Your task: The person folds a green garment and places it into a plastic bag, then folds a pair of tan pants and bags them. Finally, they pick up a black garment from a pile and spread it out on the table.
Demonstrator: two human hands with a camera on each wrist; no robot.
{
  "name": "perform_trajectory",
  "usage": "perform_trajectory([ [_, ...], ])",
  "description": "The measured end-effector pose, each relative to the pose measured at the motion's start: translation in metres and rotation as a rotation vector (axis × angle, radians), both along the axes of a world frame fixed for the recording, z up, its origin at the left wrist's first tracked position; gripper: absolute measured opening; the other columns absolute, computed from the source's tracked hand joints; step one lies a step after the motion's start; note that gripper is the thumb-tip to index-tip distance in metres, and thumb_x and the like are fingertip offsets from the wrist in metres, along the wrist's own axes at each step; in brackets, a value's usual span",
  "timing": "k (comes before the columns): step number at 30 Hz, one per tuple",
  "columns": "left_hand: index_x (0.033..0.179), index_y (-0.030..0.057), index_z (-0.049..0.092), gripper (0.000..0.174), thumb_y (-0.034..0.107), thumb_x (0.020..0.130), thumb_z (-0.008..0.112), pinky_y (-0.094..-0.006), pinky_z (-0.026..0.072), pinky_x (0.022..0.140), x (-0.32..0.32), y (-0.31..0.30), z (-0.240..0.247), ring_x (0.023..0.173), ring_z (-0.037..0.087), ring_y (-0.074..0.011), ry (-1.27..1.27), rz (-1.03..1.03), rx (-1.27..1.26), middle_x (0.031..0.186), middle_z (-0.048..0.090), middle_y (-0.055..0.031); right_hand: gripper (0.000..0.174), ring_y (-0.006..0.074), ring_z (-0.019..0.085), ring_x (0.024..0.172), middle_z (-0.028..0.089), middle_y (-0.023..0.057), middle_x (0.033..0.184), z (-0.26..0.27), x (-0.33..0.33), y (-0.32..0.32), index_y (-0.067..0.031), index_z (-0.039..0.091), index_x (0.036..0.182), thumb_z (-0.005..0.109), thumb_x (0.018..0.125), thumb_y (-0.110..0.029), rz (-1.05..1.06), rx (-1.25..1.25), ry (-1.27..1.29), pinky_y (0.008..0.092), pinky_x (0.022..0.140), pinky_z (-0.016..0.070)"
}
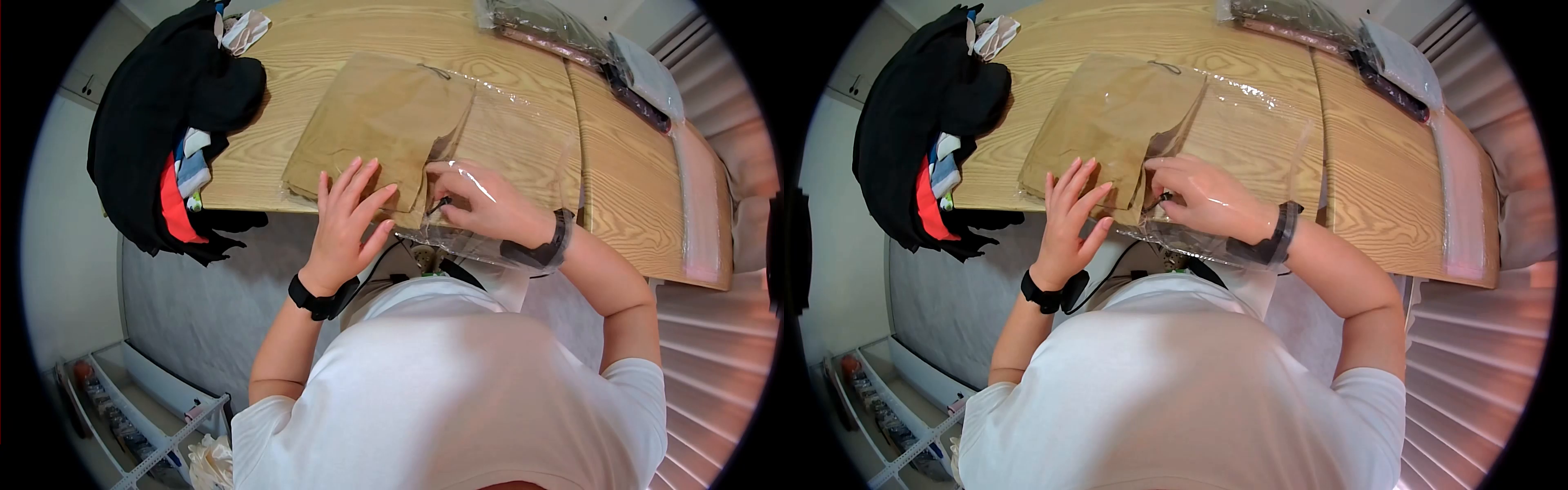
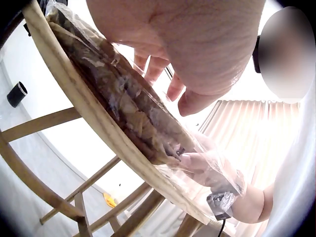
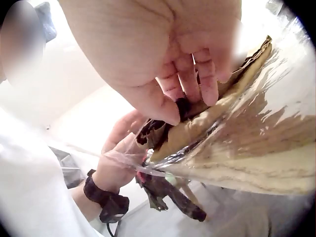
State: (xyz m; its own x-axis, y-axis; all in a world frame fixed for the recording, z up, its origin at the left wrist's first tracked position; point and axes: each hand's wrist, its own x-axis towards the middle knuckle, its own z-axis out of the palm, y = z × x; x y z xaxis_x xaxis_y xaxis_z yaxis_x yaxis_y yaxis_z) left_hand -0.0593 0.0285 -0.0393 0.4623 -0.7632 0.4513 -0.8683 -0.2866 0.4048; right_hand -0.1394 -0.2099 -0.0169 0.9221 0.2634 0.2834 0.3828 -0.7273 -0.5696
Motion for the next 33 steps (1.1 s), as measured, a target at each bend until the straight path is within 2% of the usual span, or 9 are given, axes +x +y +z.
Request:
perform_trajectory([
  [3, 0.122, 0.0108, 0.053, 0.04, 0.016, 0.082, 0.061, -0.0542, 0.0107, 0.109, -0.001, 0.0, 0.0, 0.134, 0.029, -0.0329, 0.006, -0.002, -0.001, 0.14, 0.039, -0.0135, 0.013, 0.0308, 0.057, 0.093, 0.058, 0.0146, 0.112, -0.001, 0.006, -0.002, -0.0047, 0.057, 0.085, 0.061, 0.074, -0.008, 0.02, 0.004, 0.018, 0.0379, 0.072, 0.0484],
  [6, 0.122, 0.0108, 0.053, 0.041, 0.016, 0.082, 0.061, -0.0544, 0.0107, 0.109, 0.0, 0.0, -0.001, 0.134, 0.029, -0.0329, -0.001, 0.0, 0.002, 0.14, 0.039, -0.0135, 0.012, 0.0318, 0.058, 0.089, 0.059, 0.0118, 0.101, -0.002, 0.011, -0.001, -0.006, 0.058, 0.086, 0.061, 0.075, -0.009, -0.065, -0.079, 0.185, 0.0398, 0.068, 0.048],
  [8, 0.121, 0.0115, 0.054, 0.04, 0.018, 0.082, 0.061, -0.0574, 0.0129, 0.107, 0.0, -0.001, -0.001, 0.133, 0.031, -0.0331, -0.006, 0.003, -0.008, 0.14, 0.039, -0.0133, 0.012, 0.0319, 0.058, 0.079, 0.058, 0.0105, 0.088, -0.007, 0.014, 0.002, -0.0054, 0.056, 0.088, 0.061, 0.077, -0.008, -0.104, -0.142, -0.081, 0.0393, 0.063, 0.0459],
  [9, 0.12, 0.0122, 0.055, 0.04, 0.02, 0.082, 0.061, -0.0605, 0.015, 0.105, 0.0, -0.001, -0.002, 0.132, 0.032, -0.0333, -0.009, 0.007, -0.018, 0.139, 0.039, -0.0131, 0.012, 0.0319, 0.058, 0.079, 0.058, 0.0105, 0.088, -0.006, 0.015, 0.004, -0.0054, 0.056, 0.088, 0.061, 0.077, -0.008, -0.103, -0.142, -0.083, 0.0393, 0.063, 0.0459],
  [15, 0.12, 0.0122, 0.055, 0.04, 0.018, 0.081, 0.062, -0.06, 0.0147, 0.105, -0.002, 0.0, 0.0, 0.132, 0.032, -0.0332, 0.0, 0.015, -0.013, 0.139, 0.039, -0.013, 0.023, 0.0351, 0.056, 0.08, 0.057, 0.0127, 0.086, -0.001, 0.022, 0.015, -0.0063, 0.052, 0.097, 0.061, 0.076, -0.008, -0.245, -0.117, 0.016, 0.0418, 0.063, 0.0453],
  [17, 0.12, 0.0121, 0.055, 0.04, 0.018, 0.081, 0.062, -0.0599, 0.0146, 0.105, -0.002, 0.001, 0.0, 0.132, 0.032, -0.0331, 0.001, 0.017, -0.021, 0.139, 0.039, -0.0129, 0.036, 0.0345, 0.057, 0.081, 0.057, 0.0135, 0.084, -0.001, 0.022, 0.015, -0.0069, 0.041, 0.106, 0.06, 0.075, -0.005, -0.222, -0.107, -0.067, 0.0432, 0.064, 0.0458],
  [21, 0.12, 0.0117, 0.054, 0.041, 0.017, 0.08, 0.062, -0.0597, 0.0142, 0.105, -0.002, 0.001, 0.0, 0.131, 0.032, -0.033, -0.004, 0.018, -0.04, 0.139, 0.039, -0.0129, 0.027, 0.0335, 0.059, 0.077, 0.057, 0.0125, 0.077, -0.002, 0.023, 0.016, -0.0054, 0.045, 0.099, 0.058, 0.075, -0.006, -0.197, -0.177, -0.102, 0.0433, 0.06, 0.0456],
  [26, 0.121, 0.0116, 0.053, 0.043, 0.016, 0.08, 0.062, -0.0595, 0.0143, 0.105, -0.004, -0.001, 0.001, 0.131, 0.033, -0.0332, -0.004, 0.008, -0.061, 0.138, 0.04, -0.0134, 0.015, 0.0318, 0.06, 0.071, 0.059, 0.0116, 0.072, 0.009, 0.026, 0.019, -0.0058, 0.052, 0.091, 0.054, 0.076, -0.009, -0.089, -0.482, -0.035, 0.0415, 0.055, 0.0456],
  [33, 0.122, 0.0118, 0.053, 0.044, 0.015, 0.079, 0.062, -0.0592, 0.0151, 0.105, -0.004, 0.0, 0.0, 0.13, 0.035, -0.0336, -0.019, 0.011, -0.065, 0.138, 0.04, -0.0135, 0.018, 0.0355, 0.059, 0.074, 0.059, 0.016, 0.075, -0.007, 0.026, 0.01, -0.0016, 0.049, 0.094, 0.052, 0.077, -0.006, -0.077, -0.271, -0.092, 0.0439, 0.058, 0.0452],
])
